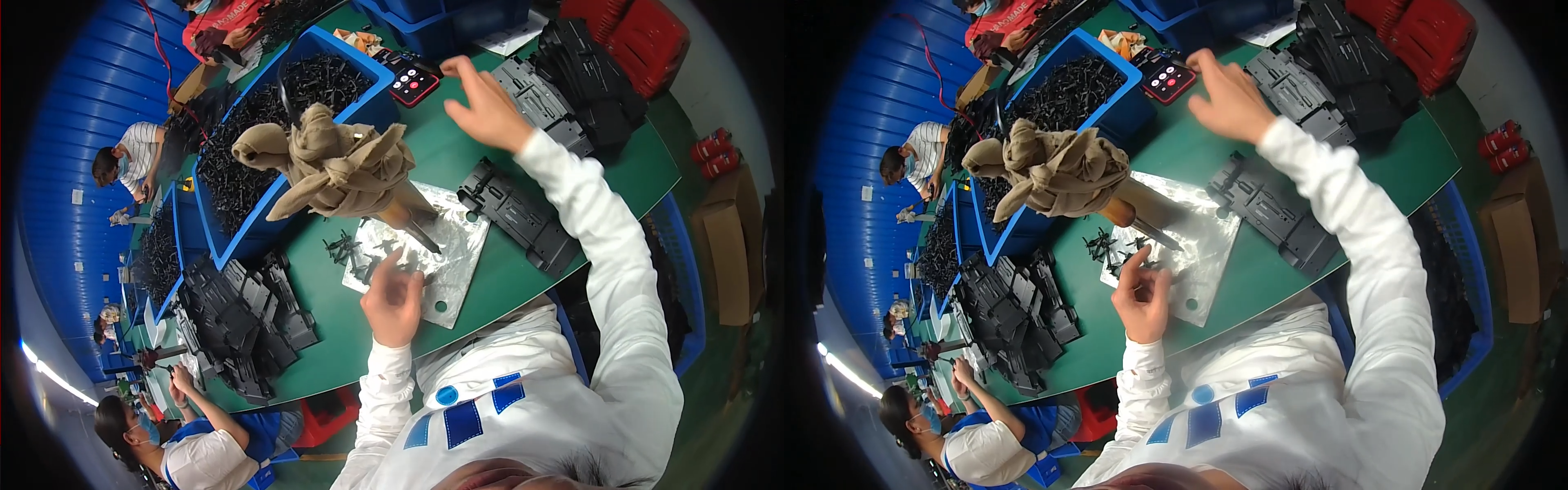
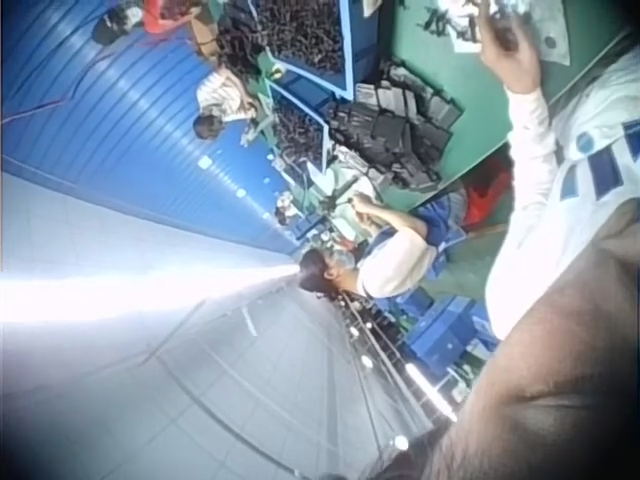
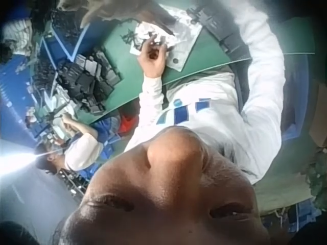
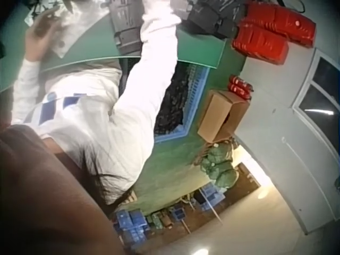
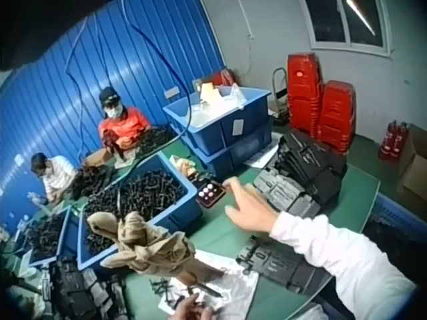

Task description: Assembling the plastic chassis and internal components of a toy truck using a fixed assembly press.

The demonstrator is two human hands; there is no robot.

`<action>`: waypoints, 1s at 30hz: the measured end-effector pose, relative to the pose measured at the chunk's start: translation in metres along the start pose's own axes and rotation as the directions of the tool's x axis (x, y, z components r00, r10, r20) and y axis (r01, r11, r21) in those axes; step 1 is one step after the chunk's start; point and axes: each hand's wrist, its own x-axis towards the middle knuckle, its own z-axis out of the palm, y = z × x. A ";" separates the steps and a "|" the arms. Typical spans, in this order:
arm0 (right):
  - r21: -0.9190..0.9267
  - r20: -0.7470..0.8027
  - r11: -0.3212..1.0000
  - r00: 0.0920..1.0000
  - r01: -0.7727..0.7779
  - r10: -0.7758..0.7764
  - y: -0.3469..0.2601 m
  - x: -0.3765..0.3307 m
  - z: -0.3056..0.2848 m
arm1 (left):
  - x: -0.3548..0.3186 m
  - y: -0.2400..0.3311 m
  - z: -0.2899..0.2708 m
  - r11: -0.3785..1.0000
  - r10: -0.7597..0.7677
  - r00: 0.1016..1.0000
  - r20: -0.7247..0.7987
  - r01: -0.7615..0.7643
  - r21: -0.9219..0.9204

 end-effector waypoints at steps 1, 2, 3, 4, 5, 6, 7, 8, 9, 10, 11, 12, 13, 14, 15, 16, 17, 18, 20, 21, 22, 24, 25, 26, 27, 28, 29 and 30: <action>-0.002 0.009 0.999 0.999 0.051 -0.051 -0.010 -0.017 -0.012 | -0.001 -0.001 -0.002 1.000 0.009 1.000 -0.010 -0.009 0.017; -0.035 0.068 0.998 0.997 0.044 -0.041 -0.024 -0.036 -0.022 | -0.001 -0.003 -0.003 1.000 0.006 1.000 -0.020 -0.005 0.026; -0.077 0.120 0.996 0.992 0.035 -0.025 -0.035 -0.057 -0.034 | -0.001 -0.003 -0.003 1.000 -0.005 1.000 -0.021 0.005 0.018; -0.160 0.126 0.985 0.991 0.061 -0.041 -0.036 -0.080 -0.039 | 0.000 -0.002 -0.002 1.000 -0.011 1.000 -0.018 0.011 0.007; -0.176 0.206 0.984 0.979 0.030 0.006 -0.040 -0.098 -0.046 | 0.000 -0.002 -0.002 1.000 -0.023 1.000 -0.014 0.023 0.001; -0.182 0.241 0.983 0.970 0.021 0.024 -0.042 -0.114 -0.049 | 0.000 -0.001 -0.003 1.000 -0.028 1.000 -0.011 0.028 -0.003; -0.196 0.266 0.981 0.963 0.011 0.042 -0.046 -0.125 -0.051 | 0.000 0.000 -0.003 0.999 -0.032 0.999 -0.010 0.032 -0.007; -0.201 0.292 0.980 0.954 -0.002 0.062 -0.047 -0.134 -0.049 | 0.002 0.000 -0.003 0.999 -0.040 0.999 0.001 0.040 -0.016; -0.178 0.279 0.984 0.959 0.004 0.047 -0.047 -0.140 -0.046 | 0.002 0.000 -0.002 0.999 -0.044 0.999 0.007 0.044 -0.011; -0.173 0.280 0.985 0.959 -0.004 0.053 -0.046 -0.143 -0.044 | 0.003 -0.001 -0.001 0.998 -0.056 0.998 0.002 0.056 -0.016; -0.180 0.265 0.984 0.962 -0.014 0.063 -0.048 -0.145 -0.043 | 0.002 0.000 -0.002 0.998 -0.062 0.998 -0.005 0.061 -0.026; -0.185 0.250 0.982 0.966 -0.025 0.072 -0.048 -0.146 -0.043 | 0.002 0.000 -0.002 0.998 -0.053 0.999 -0.009 0.053 -0.019; -0.182 0.246 0.983 0.966 -0.030 0.075 -0.048 -0.147 -0.042 | 0.001 0.000 -0.002 0.999 -0.051 0.999 -0.005 0.051 -0.015; -0.162 0.222 0.986 0.972 -0.040 0.076 -0.047 -0.146 -0.042 | 0.001 0.001 -0.001 0.999 -0.053 0.999 -0.014 0.052 -0.015; -0.142 0.198 0.989 0.977 -0.051 0.079 -0.046 -0.146 -0.042 | 0.001 0.001 0.000 0.998 -0.054 0.998 -0.022 0.054 -0.014; -0.140 0.193 0.989 0.978 -0.056 0.083 -0.046 -0.147 -0.044 | 0.001 0.000 0.000 0.999 -0.051 0.999 -0.017 0.051 -0.010; -0.096 0.150 0.992 0.984 -0.080 0.094 -0.048 -0.146 -0.048 | 0.001 -0.002 0.001 0.999 -0.046 0.999 -0.025 0.046 -0.009; -0.051 0.107 0.993 0.988 -0.102 0.107 -0.049 -0.145 -0.053 | 0.000 -0.003 0.001 0.999 -0.042 0.999 -0.032 0.042 -0.008; 0.100 0.041 0.987 0.992 -0.124 0.121 -0.051 -0.146 -0.062 | -0.001 -0.002 0.001 0.999 -0.043 0.999 -0.032 0.042 -0.014; 0.176 0.006 0.977 0.993 -0.120 0.121 -0.054 -0.145 -0.066 | -0.001 -0.002 0.001 0.999 -0.044 0.998 -0.036 0.043 -0.022; 0.324 0.120 0.903 0.959 -0.281 0.256 -0.064 -0.145 -0.078 | -0.002 -0.002 0.001 0.999 -0.048 0.998 -0.037 0.047 -0.021; 0.765 0.328 0.397 0.838 -0.507 0.437 -0.067 -0.158 -0.078 | -0.002 -0.002 0.000 0.997 -0.067 0.997 -0.040 0.066 -0.036; 0.798 0.448 0.200 0.781 -0.569 0.434 -0.070 -0.161 -0.080 | -0.003 -0.006 -0.001 0.998 -0.063 0.997 -0.040 0.061 -0.034; 0.810 0.532 0.007 0.740 -0.586 0.412 -0.072 -0.167 -0.080 | -0.004 -0.005 -0.001 0.998 -0.058 0.997 -0.041 0.057 -0.038; 0.787 0.611 -0.188 0.699 -0.588 0.372 -0.074 -0.174 -0.077 | -0.003 -0.005 -0.002 0.998 -0.055 0.998 -0.042 0.054 -0.041; 0.752 0.657 -0.337 0.685 -0.566 0.314 -0.076 -0.179 -0.074 | -0.002 -0.005 -0.003 0.997 -0.060 0.997 -0.039 0.058 -0.042; 0.740 0.671 -0.345 0.673 -0.578 0.312 -0.081 -0.184 -0.071 | -0.003 -0.007 -0.002 0.994 -0.070 0.996 -0.051 0.066 -0.083; 0.664 0.729 -0.517 0.619 -0.540 0.290 -0.084 -0.189 -0.069 | -0.005 -0.007 -0.003 0.991 -0.078 0.996 -0.050 0.072 -0.110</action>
